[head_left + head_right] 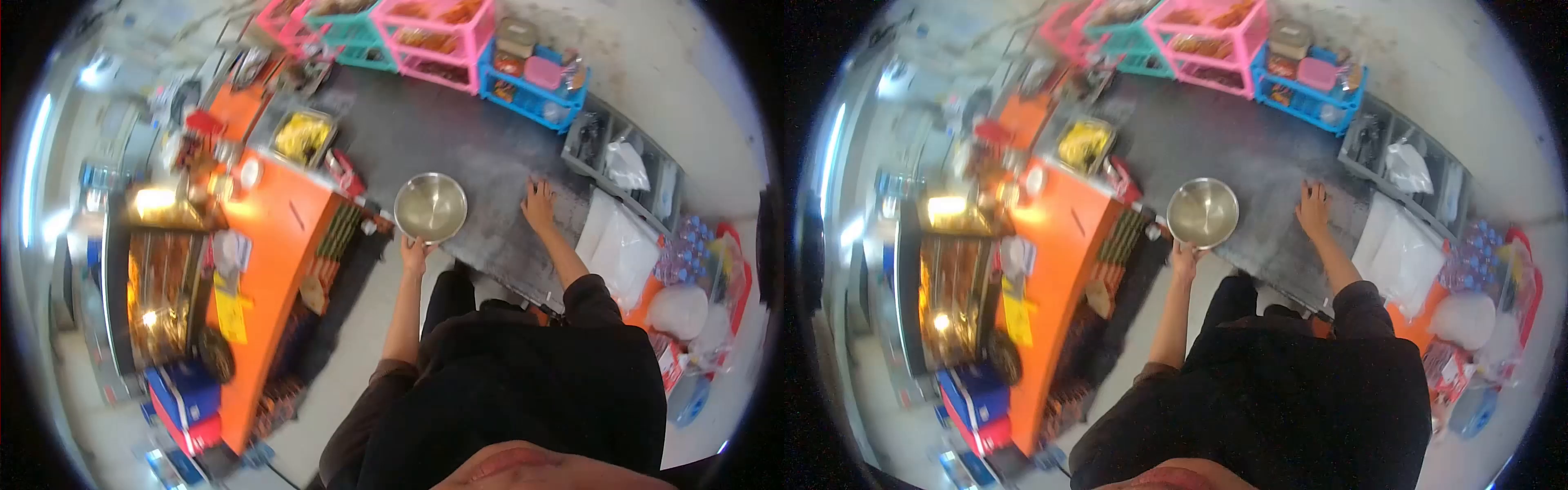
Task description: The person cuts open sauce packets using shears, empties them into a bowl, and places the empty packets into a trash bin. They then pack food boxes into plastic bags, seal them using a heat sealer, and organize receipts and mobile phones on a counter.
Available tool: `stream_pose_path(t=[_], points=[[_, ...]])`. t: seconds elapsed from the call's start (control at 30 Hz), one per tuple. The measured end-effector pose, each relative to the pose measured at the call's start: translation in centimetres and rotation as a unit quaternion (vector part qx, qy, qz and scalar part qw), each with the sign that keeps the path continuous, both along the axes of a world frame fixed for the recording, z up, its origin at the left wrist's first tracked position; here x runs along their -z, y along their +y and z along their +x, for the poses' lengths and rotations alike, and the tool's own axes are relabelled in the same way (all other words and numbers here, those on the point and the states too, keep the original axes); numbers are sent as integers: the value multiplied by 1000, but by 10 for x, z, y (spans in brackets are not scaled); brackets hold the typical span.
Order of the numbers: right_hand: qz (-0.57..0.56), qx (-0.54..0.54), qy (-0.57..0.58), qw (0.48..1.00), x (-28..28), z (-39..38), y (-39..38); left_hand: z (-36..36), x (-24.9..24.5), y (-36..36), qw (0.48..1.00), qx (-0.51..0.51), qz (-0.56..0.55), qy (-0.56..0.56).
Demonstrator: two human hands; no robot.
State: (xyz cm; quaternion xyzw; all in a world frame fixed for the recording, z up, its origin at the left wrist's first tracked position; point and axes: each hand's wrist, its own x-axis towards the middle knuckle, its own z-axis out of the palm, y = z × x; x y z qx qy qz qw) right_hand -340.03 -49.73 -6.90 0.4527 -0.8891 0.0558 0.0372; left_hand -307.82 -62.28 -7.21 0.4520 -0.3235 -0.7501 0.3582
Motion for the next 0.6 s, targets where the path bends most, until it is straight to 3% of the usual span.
stream_pose_path(t=[0.23,0.3,0.37,0.4,0.5,0.57,0.6], points=[[-85,-213,-105,968,-17,106,13,95,-9,98,988,-139,13,60],[-126,-275,-292,908,-18,146,22,129,-19,127,984,-168,1,63],[-86,-312,-371,870,-10,196,24,161,-30,154,977,-209,21,42],[-45,-287,-467,835,-28,228,28,175,-40,168,973,-229,-6,41],[107,-235,-701,665,-61,320,40,224,-73,205,964,-262,-15,44],[145,-234,-746,606,-67,380,48,262,-77,227,951,-308,-19,20],[146,-236,-748,603,-71,409,52,281,-84,237,947,-320,-21,15]])
